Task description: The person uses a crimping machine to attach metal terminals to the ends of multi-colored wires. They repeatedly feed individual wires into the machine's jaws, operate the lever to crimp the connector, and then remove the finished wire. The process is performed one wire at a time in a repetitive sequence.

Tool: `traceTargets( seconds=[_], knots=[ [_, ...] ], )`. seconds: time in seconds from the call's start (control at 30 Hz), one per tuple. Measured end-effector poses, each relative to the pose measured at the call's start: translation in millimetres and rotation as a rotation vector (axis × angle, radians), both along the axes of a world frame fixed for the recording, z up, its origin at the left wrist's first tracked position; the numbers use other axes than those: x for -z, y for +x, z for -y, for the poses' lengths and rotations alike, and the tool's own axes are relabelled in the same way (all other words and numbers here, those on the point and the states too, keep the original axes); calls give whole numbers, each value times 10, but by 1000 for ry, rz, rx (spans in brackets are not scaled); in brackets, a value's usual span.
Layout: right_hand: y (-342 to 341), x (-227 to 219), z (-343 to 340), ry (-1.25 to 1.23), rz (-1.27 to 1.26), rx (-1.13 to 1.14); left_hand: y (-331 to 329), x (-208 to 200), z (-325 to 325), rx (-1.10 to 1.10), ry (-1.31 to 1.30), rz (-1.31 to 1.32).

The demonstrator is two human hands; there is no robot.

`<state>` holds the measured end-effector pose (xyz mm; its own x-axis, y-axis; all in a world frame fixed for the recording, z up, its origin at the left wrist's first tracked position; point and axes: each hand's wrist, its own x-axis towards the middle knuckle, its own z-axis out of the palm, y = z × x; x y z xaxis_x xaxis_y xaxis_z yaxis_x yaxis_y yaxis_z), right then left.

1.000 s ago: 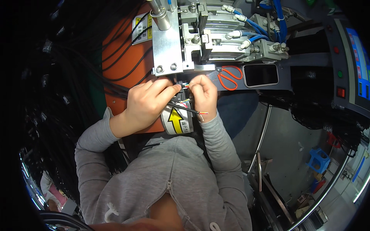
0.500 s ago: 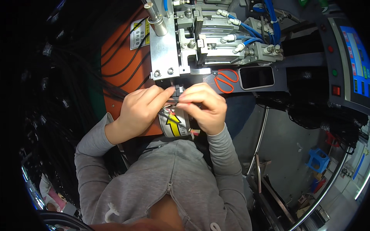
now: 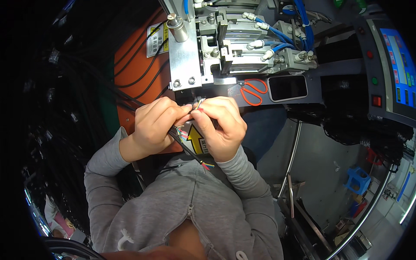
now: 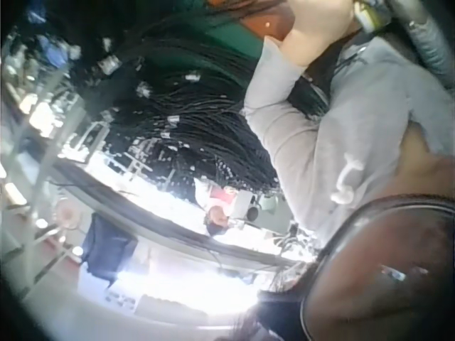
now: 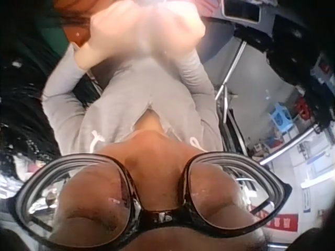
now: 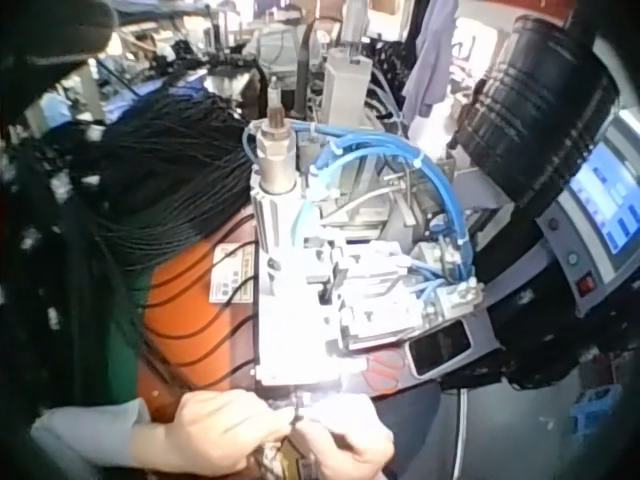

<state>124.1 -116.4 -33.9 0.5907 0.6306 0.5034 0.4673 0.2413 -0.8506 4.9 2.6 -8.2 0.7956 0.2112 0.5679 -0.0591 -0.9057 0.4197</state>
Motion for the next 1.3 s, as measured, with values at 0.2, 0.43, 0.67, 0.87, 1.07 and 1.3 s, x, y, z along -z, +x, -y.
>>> traceTargets(
  seconds=[0.2, 0.43, 0.67, 0.87, 1.07, 1.3],
  knots=[
    [45, -30, -18, -66, 70, 83, 23, -44, 26, -4, -23, -81],
    [210, -121, 30, -291, 168, -79, 4, -73, 39, -2, 123, -179],
    [410, 29, 166, -422, -815, -497, 24, 67, 44, -3, 206, -70],
    [426, -17, 177, -422, -671, -516, -1, 97, 43, 18, 274, -32],
    [295, 48, -2, -351, 69, -84, 44, 109, 77, -35, 273, -142],
    [182, 128, -30, -329, 311, 39, 40, 73, 154, -113, 234, -274]
  ],
)
